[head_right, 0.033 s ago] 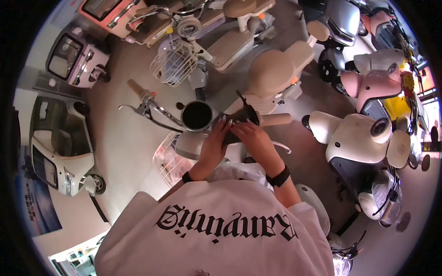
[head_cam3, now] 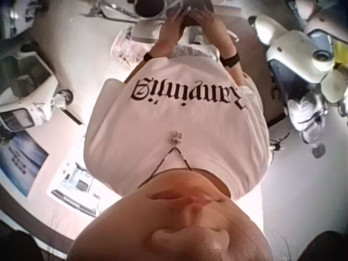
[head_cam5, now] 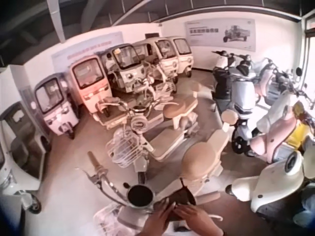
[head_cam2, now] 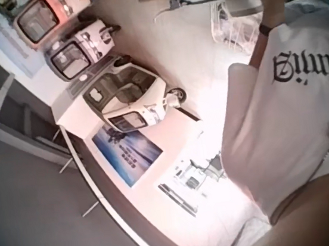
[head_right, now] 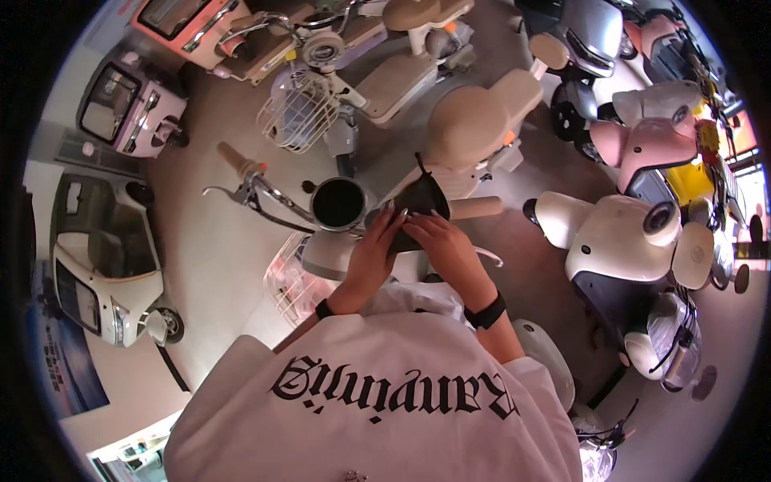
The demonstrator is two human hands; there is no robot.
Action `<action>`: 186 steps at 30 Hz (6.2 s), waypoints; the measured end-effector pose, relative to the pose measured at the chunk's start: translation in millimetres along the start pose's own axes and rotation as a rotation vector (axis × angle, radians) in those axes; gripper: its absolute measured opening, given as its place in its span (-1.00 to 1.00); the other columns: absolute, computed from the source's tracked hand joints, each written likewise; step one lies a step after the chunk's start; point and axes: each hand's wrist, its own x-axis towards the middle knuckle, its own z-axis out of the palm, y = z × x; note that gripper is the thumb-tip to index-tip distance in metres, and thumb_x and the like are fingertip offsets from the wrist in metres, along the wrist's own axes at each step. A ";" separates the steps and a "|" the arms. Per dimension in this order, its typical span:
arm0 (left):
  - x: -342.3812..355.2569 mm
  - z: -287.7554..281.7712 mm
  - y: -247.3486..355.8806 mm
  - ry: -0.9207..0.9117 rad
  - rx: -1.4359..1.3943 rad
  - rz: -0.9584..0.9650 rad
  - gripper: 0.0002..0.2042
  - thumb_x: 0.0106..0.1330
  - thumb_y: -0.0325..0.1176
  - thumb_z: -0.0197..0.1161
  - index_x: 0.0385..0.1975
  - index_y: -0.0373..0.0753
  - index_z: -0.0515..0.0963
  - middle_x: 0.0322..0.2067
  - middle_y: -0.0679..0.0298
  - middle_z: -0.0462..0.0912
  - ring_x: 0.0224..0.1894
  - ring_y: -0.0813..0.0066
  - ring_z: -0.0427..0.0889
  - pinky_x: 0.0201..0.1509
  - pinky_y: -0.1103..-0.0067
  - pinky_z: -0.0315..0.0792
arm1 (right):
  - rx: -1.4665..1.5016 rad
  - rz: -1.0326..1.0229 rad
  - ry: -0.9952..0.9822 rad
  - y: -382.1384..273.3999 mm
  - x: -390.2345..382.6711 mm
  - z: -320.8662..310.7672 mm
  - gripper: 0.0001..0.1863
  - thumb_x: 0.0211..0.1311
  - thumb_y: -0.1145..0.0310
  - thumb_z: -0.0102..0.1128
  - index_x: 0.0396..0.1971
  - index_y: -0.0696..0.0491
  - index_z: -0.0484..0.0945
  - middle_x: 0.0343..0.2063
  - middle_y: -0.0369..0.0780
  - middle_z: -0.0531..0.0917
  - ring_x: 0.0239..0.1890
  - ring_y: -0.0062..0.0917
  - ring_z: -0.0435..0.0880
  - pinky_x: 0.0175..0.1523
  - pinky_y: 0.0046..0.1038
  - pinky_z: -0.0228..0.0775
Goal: Inspecting the handles, mirrors, and seats of several electric scooters in a showroom.
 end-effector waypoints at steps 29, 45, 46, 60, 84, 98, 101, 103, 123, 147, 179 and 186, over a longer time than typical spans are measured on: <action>117.0 49.5 41.7 -0.302 0.201 0.081 -0.54 0.00 -0.41 0.32 -0.07 -0.39 0.39 -0.15 -0.01 0.56 -0.09 -0.01 0.55 0.02 0.30 0.45 | 0.039 0.174 0.085 95.7 -14.4 -42.5 -0.58 -0.09 0.64 0.00 -0.14 0.13 0.56 -0.16 -0.12 0.62 -0.08 -0.22 0.57 0.08 -0.35 0.40; 85.9 57.1 64.1 -0.229 0.285 0.389 -0.64 0.15 -0.48 0.05 -0.02 -0.35 0.46 0.00 0.07 0.55 0.06 0.14 0.53 0.16 0.34 0.38 | 0.110 0.447 0.077 41.3 -58.3 -71.7 -0.46 -0.18 0.72 0.02 -0.05 0.15 0.53 -0.10 -0.06 0.59 -0.11 -0.11 0.58 0.01 -0.25 0.44; 82.4 57.4 64.1 -0.210 0.296 0.391 -0.63 0.15 -0.48 0.05 0.00 -0.35 0.45 0.01 0.05 0.54 0.08 0.14 0.52 0.18 0.34 0.36 | 0.115 0.454 0.062 39.5 -58.3 -70.7 -0.46 -0.19 0.72 0.03 -0.06 0.15 0.53 -0.10 -0.06 0.59 -0.10 -0.12 0.57 0.03 -0.25 0.43; 105.5 98.6 90.5 -0.311 0.507 0.328 -0.75 0.13 -0.38 0.11 -0.19 -0.27 0.51 -0.13 0.16 0.56 0.03 0.27 0.51 0.10 0.35 0.40 | 0.099 0.545 0.084 80.9 -79.0 -61.6 -0.37 -0.16 0.68 0.03 0.07 0.09 0.46 -0.30 0.07 0.60 -0.26 -0.02 0.59 -0.14 -0.17 0.45; 19.6 39.8 57.7 -0.335 0.175 0.431 -0.68 0.18 -0.46 0.05 -0.05 -0.29 0.50 0.11 0.06 0.43 0.19 0.18 0.41 0.22 0.33 0.33 | -0.116 0.457 0.013 -12.8 -97.0 -33.1 -0.47 -0.01 0.58 0.02 0.09 0.21 0.36 -0.27 -0.04 0.62 -0.21 -0.23 0.63 -0.12 -0.32 0.49; 25.0 72.2 64.8 -0.298 -0.170 0.732 -0.79 0.07 -0.45 0.15 -0.26 -0.17 0.55 -0.27 0.24 0.60 -0.11 0.22 0.57 0.11 0.22 0.39 | -0.056 0.797 -0.309 -41.8 -106.6 -62.0 -0.64 -0.20 0.58 0.07 -0.26 0.14 0.58 -0.45 0.05 0.60 -0.32 -0.03 0.58 -0.22 -0.16 0.44; 6.5 7.5 37.4 -0.634 -0.206 0.344 -0.76 0.02 -0.52 0.15 -0.26 -0.24 0.53 -0.25 0.15 0.60 -0.13 0.12 0.57 0.00 0.29 0.44 | -0.032 0.632 -0.351 -63.3 -64.8 -47.8 -0.70 -0.22 0.55 0.12 -0.34 0.12 0.56 -0.44 -0.03 0.61 -0.31 -0.11 0.60 -0.18 -0.20 0.47; -6.1 -37.4 16.7 -0.528 -0.178 0.213 -0.74 -0.05 -0.59 0.16 -0.29 -0.27 0.50 -0.29 0.09 0.58 -0.20 0.02 0.56 -0.11 0.31 0.46 | 0.016 0.525 -0.329 -75.5 -30.7 -27.7 -0.74 -0.19 0.53 0.12 -0.36 0.12 0.55 -0.41 -0.08 0.61 -0.27 -0.16 0.61 -0.14 -0.26 0.47; 6.8 89.8 40.7 0.142 0.434 0.747 -0.66 0.27 -0.25 -0.07 -0.07 -0.26 0.50 0.27 0.15 0.29 0.38 0.28 0.13 0.42 0.28 -0.05 | -0.433 0.412 0.363 -26.4 -120.4 10.0 -0.54 -0.06 0.62 0.07 -0.05 0.10 0.56 -0.01 -0.18 0.59 0.13 -0.30 0.51 0.21 -0.27 0.35; -53.8 31.6 -42.0 -0.650 -0.036 0.235 -0.86 -0.01 -0.39 0.26 -0.44 -0.26 0.62 -0.50 0.12 0.64 -0.37 0.10 0.66 -0.29 0.28 0.52 | 0.045 0.504 -0.099 -59.5 -77.0 62.9 -0.65 -0.17 0.64 0.05 -0.28 0.09 0.59 -0.31 -0.10 0.60 -0.18 -0.15 0.56 -0.05 -0.23 0.42; -3.0 77.2 35.3 0.184 0.635 0.693 -0.53 0.24 -0.25 -0.02 0.18 -0.17 0.35 0.14 0.05 0.37 0.19 0.17 0.34 0.31 0.16 0.13 | -0.376 0.726 0.451 42.2 -95.7 13.4 -0.67 -0.02 0.56 0.06 -0.16 0.15 0.45 -0.25 -0.03 0.55 -0.11 -0.09 0.50 0.00 -0.20 0.37; 24.1 148.6 71.0 0.057 0.576 0.672 -0.76 0.15 -0.20 0.08 -0.21 -0.08 0.52 -0.37 0.37 0.47 -0.22 0.43 0.44 -0.10 0.44 0.28 | -0.195 0.842 0.353 44.9 -158.4 -12.4 -0.47 -0.09 0.62 -0.03 0.03 0.11 0.41 -0.09 0.00 0.53 -0.01 -0.07 0.48 0.08 -0.21 0.33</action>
